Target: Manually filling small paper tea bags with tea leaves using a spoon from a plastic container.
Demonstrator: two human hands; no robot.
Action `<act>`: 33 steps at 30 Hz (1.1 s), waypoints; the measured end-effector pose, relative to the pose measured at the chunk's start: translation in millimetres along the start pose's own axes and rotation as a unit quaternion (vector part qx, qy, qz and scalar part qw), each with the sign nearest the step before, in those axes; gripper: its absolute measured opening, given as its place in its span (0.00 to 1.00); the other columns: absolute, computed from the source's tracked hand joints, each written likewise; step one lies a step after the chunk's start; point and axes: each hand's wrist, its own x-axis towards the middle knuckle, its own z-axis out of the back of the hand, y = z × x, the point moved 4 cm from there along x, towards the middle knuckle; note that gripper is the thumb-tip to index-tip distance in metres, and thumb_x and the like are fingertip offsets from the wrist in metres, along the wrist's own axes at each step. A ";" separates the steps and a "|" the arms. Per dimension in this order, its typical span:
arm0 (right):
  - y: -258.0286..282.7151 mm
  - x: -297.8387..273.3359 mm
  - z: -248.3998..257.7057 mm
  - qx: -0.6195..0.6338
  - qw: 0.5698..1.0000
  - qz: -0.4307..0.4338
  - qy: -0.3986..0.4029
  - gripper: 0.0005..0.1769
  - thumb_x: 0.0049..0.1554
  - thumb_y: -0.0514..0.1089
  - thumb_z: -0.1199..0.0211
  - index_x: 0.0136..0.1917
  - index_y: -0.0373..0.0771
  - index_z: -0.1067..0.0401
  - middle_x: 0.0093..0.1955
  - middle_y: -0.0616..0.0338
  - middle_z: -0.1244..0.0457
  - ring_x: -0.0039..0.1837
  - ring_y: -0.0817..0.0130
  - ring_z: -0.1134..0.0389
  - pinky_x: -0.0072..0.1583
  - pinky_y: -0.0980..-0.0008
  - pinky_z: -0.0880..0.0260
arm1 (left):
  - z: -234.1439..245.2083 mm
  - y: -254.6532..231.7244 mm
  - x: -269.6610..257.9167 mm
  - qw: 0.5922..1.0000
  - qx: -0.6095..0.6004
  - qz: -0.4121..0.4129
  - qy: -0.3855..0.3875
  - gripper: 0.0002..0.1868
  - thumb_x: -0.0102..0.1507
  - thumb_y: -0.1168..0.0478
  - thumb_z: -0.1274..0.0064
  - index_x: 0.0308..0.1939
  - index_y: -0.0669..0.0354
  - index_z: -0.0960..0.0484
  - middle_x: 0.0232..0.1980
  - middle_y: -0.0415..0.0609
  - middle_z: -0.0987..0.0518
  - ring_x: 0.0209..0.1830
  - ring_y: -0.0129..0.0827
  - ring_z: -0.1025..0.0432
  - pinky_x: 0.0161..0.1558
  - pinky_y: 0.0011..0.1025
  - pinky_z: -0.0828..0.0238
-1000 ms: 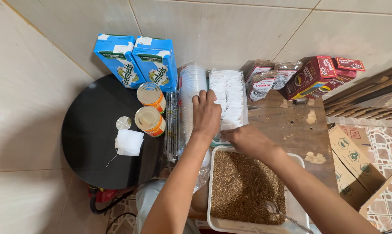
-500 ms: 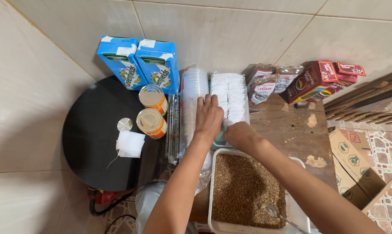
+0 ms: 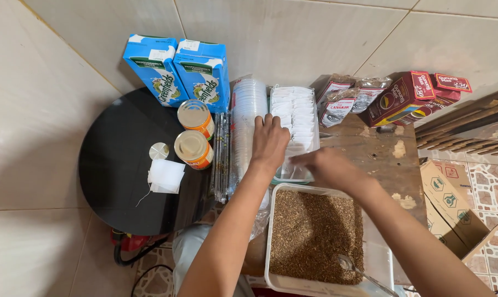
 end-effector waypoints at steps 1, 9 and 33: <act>-6.7 0.8 2.9 0.030 0.999 -0.010 -0.043 0.16 0.59 0.35 0.38 0.57 0.47 0.19 0.48 0.50 0.26 0.45 0.56 0.23 0.46 0.62 0.22 | -3.1 1.6 0.3 1.000 -0.005 -0.002 -0.004 0.12 0.43 0.75 0.32 0.28 0.61 0.15 0.32 0.51 0.26 0.40 0.41 0.34 0.47 0.43 0.44; -37.9 -11.4 -11.5 -0.118 0.982 0.009 -0.148 0.11 0.52 0.51 0.28 0.50 0.52 0.19 0.49 0.65 0.27 0.55 0.65 0.28 0.60 0.58 0.36 | 13.5 -21.4 -27.9 0.989 -0.101 0.086 0.061 0.17 0.47 0.78 0.36 0.40 0.67 0.18 0.35 0.57 0.24 0.40 0.49 0.27 0.42 0.45 0.34; -27.5 20.3 -32.8 -0.118 0.990 -0.072 0.020 0.19 0.53 0.54 0.28 0.58 0.51 0.23 0.51 0.67 0.30 0.60 0.66 0.36 0.67 0.50 0.55 | -7.2 -17.8 -27.6 0.924 -0.242 0.201 0.215 0.15 0.57 0.78 0.46 0.49 0.78 0.19 0.35 0.66 0.18 0.38 0.56 0.19 0.40 0.53 0.19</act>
